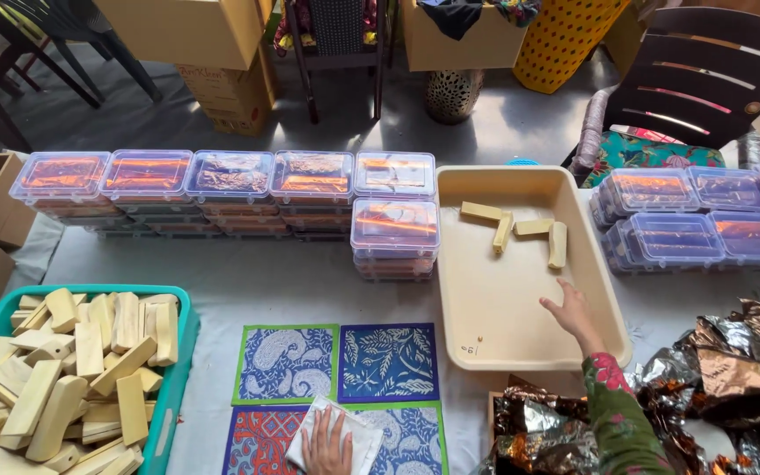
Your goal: The person wraps a wooden block in copper foil, places it into a clear plastic container, and seals it. They then wipe the container with a cloth and stack it with others. Finally, they wipe two additional wooden blocks with the cloth.
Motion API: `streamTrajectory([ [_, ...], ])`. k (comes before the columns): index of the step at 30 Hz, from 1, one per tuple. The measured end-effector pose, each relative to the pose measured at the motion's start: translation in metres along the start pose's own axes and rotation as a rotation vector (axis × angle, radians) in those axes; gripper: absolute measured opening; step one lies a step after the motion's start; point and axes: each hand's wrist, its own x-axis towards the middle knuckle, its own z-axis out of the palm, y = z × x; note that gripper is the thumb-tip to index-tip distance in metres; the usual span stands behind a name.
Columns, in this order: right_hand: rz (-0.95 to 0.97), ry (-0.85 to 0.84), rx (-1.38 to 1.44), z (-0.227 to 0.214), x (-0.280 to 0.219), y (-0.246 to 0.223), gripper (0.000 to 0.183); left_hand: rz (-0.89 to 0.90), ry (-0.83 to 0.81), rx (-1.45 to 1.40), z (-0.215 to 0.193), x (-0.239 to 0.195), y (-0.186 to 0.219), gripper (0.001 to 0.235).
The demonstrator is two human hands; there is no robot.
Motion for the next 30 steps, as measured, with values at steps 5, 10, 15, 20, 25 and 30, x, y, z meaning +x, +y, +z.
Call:
streamTrajectory([
  [5, 0.150, 0.132, -0.062, 0.012, 0.055, 0.013, 0.082, -0.010, -0.005, 0.022, 0.004, -0.009, -0.007, 0.051],
  [10, 0.236, 0.167, 0.020, 0.011, 0.077, -0.037, 0.072, 0.046, 0.035, 0.025, 0.016, -0.013, -0.018, 0.049],
  [15, 0.337, 0.142, -0.091, 0.044, 0.094, -0.059, 0.061, 0.017, -0.019, 0.034, 0.013, -0.017, -0.020, 0.048],
  [20, 0.213, 0.561, 0.141, 0.063, 0.102, -0.105, 0.047, -0.009, -0.061, 0.042, 0.010, -0.018, -0.018, 0.048],
  [25, -0.009, 0.399, -0.239, 0.062, 0.083, -0.166, 0.061, 0.012, -0.079, 0.056, 0.018, -0.023, -0.025, 0.048],
  [30, 0.031, 0.369, -0.311, 0.085, 0.085, -0.155, 0.047, 0.012, -0.046, 0.049, 0.010, -0.017, -0.017, 0.047],
])
